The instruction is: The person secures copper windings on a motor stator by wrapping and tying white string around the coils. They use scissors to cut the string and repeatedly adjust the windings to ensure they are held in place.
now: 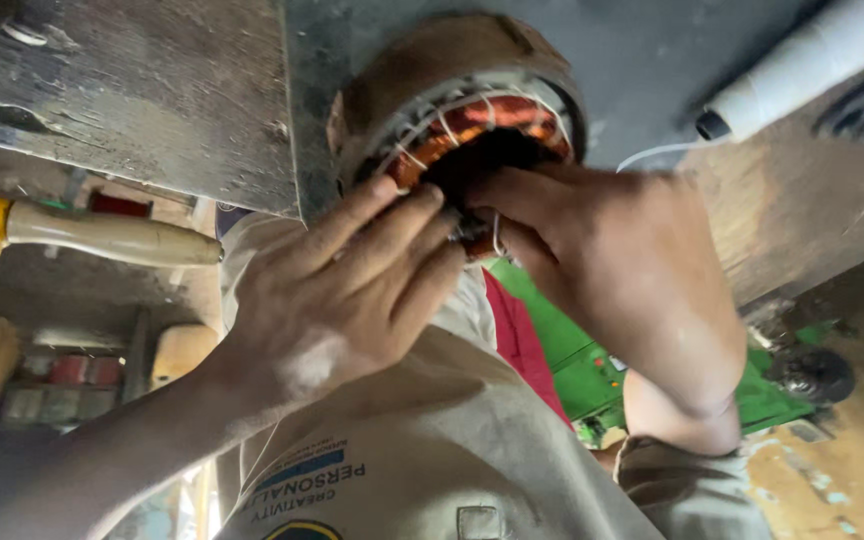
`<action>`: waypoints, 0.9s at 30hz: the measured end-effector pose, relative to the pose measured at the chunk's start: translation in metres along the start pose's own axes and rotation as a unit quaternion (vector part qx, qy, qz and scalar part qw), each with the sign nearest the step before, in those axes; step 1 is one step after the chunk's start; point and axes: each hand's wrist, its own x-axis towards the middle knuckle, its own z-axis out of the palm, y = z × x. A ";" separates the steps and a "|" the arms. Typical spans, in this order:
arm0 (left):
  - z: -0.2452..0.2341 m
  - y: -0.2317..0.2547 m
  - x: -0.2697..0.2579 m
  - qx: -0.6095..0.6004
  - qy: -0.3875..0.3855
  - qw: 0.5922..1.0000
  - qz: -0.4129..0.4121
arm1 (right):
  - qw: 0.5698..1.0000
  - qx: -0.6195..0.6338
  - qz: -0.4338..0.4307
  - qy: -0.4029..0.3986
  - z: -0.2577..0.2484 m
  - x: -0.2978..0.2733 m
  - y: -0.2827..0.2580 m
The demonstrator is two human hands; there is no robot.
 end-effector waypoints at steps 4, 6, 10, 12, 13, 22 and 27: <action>-0.011 0.000 0.005 -0.029 -0.082 0.996 0.018 | 0.998 -0.055 -0.036 -0.013 0.001 0.002 0.007; -0.017 -0.003 0.009 -0.048 -0.074 0.996 0.024 | 0.997 -0.063 -0.036 0.013 0.001 0.001 0.005; -0.024 -0.007 0.010 -0.133 -0.071 0.988 0.032 | 0.995 -0.070 -0.028 0.058 0.012 -0.006 0.003; -0.022 -0.008 0.012 -0.143 -0.061 0.987 0.034 | 0.990 -0.018 -0.058 0.129 0.019 -0.022 0.005; -0.020 -0.007 0.012 -0.153 -0.056 0.986 0.035 | 0.978 0.034 -0.086 0.186 0.023 -0.040 0.005; -0.020 -0.011 0.014 -0.173 -0.064 0.982 0.050 | 0.866 0.109 0.102 0.477 0.152 -0.069 -0.029; -0.021 -0.011 0.012 -0.171 -0.066 0.982 0.046 | 0.867 -0.025 0.033 0.497 0.154 -0.068 -0.021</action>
